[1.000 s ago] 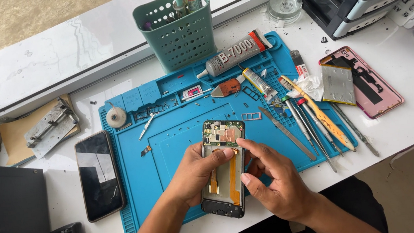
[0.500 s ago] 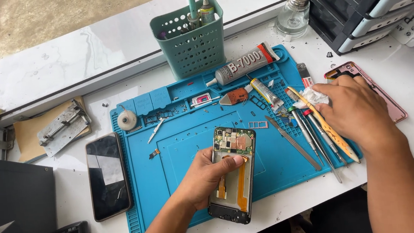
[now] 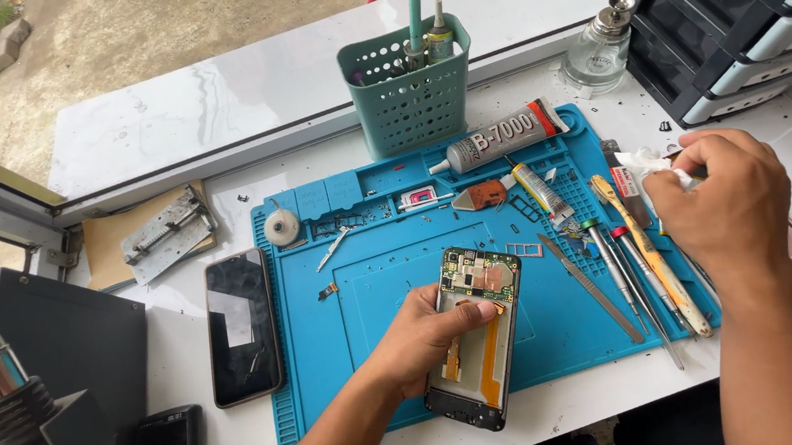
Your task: Cleaning a smartphone motherboard with a toothbrush and cloth at a repair station.
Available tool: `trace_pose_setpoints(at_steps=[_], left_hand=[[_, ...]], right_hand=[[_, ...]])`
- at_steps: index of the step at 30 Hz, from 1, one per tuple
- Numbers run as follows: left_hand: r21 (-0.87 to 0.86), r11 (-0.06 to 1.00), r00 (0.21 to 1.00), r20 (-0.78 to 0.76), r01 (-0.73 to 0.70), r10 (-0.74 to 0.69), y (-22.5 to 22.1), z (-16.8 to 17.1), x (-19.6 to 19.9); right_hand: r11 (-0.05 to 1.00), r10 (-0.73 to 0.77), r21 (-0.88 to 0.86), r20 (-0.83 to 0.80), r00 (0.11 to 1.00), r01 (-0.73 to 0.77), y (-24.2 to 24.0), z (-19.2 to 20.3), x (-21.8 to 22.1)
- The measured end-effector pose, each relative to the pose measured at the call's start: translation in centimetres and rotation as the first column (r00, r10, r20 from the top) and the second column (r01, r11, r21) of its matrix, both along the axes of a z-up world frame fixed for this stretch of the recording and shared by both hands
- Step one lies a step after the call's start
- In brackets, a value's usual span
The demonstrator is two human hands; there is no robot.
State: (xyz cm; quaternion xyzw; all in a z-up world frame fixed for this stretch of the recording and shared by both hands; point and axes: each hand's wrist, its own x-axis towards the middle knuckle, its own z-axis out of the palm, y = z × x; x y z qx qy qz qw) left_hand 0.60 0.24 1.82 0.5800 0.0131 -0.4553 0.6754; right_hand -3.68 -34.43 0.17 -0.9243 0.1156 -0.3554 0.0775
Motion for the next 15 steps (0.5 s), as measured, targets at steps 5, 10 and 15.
trace_pose_setpoints(at_steps=[5,10,15], left_hand=[[-0.018,1.000,1.000,0.000,-0.016,0.016,0.1,-0.1,0.0],[-0.033,0.999,1.000,0.002,-0.015,0.015,0.1,-0.1,0.0],[-0.039,0.998,0.998,-0.034,-0.047,0.046,0.1,-0.1,0.2]], right_hand=[[0.849,0.143,0.485,0.174,0.974,-0.211,6.6,5.5,0.0],[0.570,0.198,0.691,0.410,0.890,-0.445,9.0,4.9,0.7],[0.240,0.230,0.822,0.469,0.853,-0.517,10.5,2.2,0.8]])
